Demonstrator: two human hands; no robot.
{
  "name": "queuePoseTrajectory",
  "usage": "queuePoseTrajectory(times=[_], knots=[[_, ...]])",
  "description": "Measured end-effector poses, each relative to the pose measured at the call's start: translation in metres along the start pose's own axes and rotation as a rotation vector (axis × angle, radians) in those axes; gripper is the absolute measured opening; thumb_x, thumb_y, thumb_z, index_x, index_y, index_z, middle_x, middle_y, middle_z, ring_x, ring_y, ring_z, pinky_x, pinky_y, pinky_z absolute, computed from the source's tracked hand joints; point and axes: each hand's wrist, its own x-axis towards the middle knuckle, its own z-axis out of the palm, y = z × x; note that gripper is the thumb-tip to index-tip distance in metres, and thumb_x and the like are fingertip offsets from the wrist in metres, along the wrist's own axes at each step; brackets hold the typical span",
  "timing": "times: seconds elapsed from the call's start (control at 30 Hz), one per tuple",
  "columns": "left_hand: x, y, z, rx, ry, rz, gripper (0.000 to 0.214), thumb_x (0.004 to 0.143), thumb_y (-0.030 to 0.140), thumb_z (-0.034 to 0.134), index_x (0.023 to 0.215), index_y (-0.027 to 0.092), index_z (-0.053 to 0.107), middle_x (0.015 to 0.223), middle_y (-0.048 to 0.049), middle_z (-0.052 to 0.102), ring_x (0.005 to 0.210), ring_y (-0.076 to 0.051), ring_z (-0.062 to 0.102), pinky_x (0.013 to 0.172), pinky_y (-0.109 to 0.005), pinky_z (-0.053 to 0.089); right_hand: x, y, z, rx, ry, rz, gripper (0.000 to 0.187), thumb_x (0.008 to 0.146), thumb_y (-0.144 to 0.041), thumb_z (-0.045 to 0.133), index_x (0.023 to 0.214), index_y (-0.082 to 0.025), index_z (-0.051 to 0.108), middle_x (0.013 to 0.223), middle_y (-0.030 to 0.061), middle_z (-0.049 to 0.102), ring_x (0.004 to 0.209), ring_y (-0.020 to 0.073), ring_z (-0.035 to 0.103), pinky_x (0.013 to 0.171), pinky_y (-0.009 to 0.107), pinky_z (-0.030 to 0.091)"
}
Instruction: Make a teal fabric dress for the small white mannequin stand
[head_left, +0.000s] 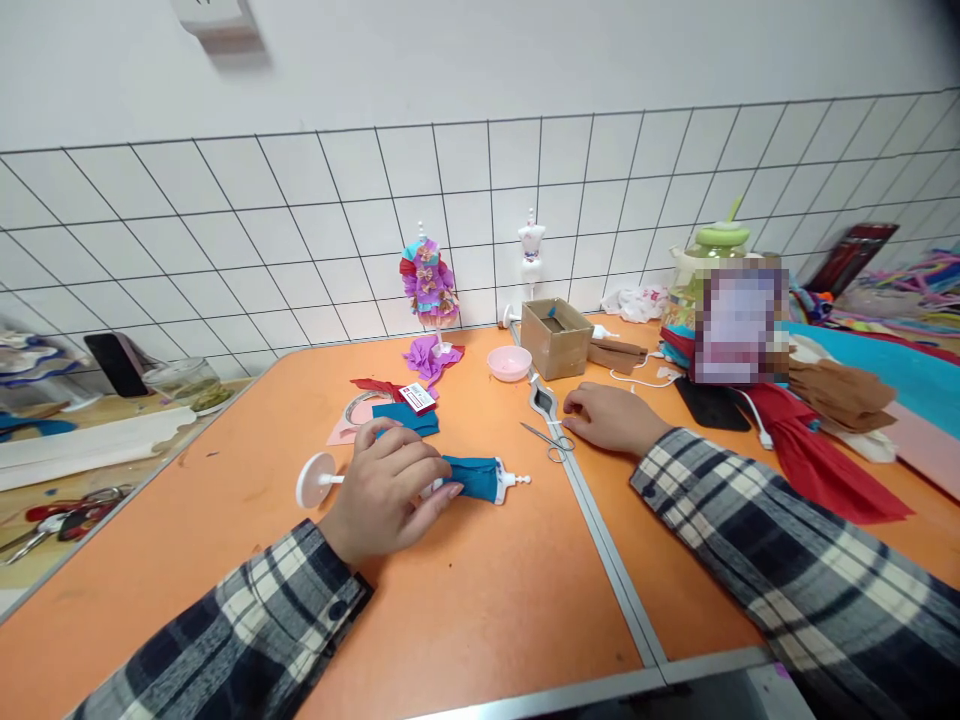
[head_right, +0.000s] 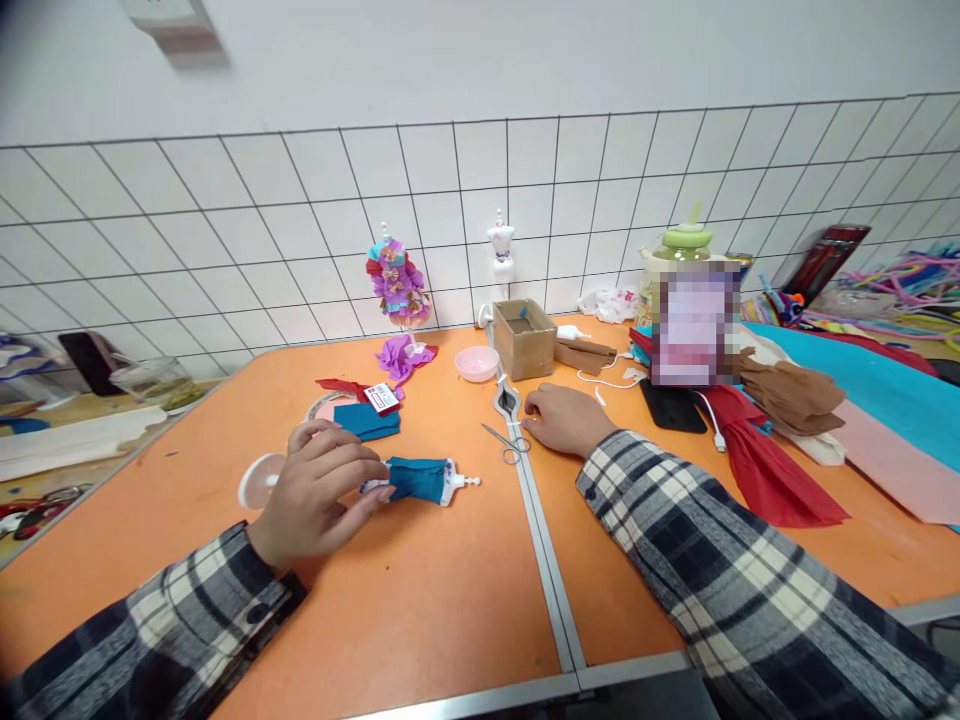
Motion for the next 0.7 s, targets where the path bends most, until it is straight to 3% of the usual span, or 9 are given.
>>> queuePoseTrajectory(times=[0.27,0.43,0.6,0.7], knots=[[0.001,0.001,0.000,-0.080,0.016,-0.091,0.013,0.084,0.024,0.056,0.076,0.020,0.065,0.066,-0.0007,0.066,0.070,-0.019,0.053,0.075,-0.038,0.032,0.005,-0.017,0.011,0.146,-0.017,0.191,0.014,0.077,-0.029,0.056,0.084,-0.021,0.065,0.096,0.0048,0.060,0.077,0.0163,0.058,0.059,0.026,0.035],[0.002,0.002,-0.002,-0.083,0.046,-0.123,0.019,0.086,0.023,0.052,0.073,0.020,0.065,0.067,-0.0011,0.067,0.070,-0.019,0.052,0.075,-0.038,0.032,0.006,-0.014,0.010,0.180,-0.025,0.161,0.015,0.082,-0.025,0.052,0.080,-0.019,0.065,0.093,0.0059,0.063,0.078,0.0162,0.060,0.062,0.025,0.038],[0.000,0.000,-0.002,-0.086,0.048,-0.159,0.021,0.086,0.025,0.052,0.072,0.021,0.066,0.068,-0.0017,0.068,0.071,-0.019,0.053,0.074,-0.038,0.033,0.002,-0.012,0.000,0.175,0.029,0.175,0.023,0.086,-0.036,0.050,0.093,-0.020,0.065,0.093,0.0070,0.067,0.082,0.0189,0.062,0.061,0.026,0.039],[0.000,0.000,-0.001,-0.086,0.054,-0.162,0.020,0.086,0.025,0.052,0.072,0.021,0.066,0.068,-0.0016,0.068,0.071,-0.019,0.053,0.074,-0.038,0.033,0.000,-0.011,-0.005,0.107,0.034,0.259,0.032,0.085,-0.046,0.049,0.088,-0.020,0.067,0.089,0.0095,0.069,0.079,0.0222,0.063,0.058,0.028,0.039]])
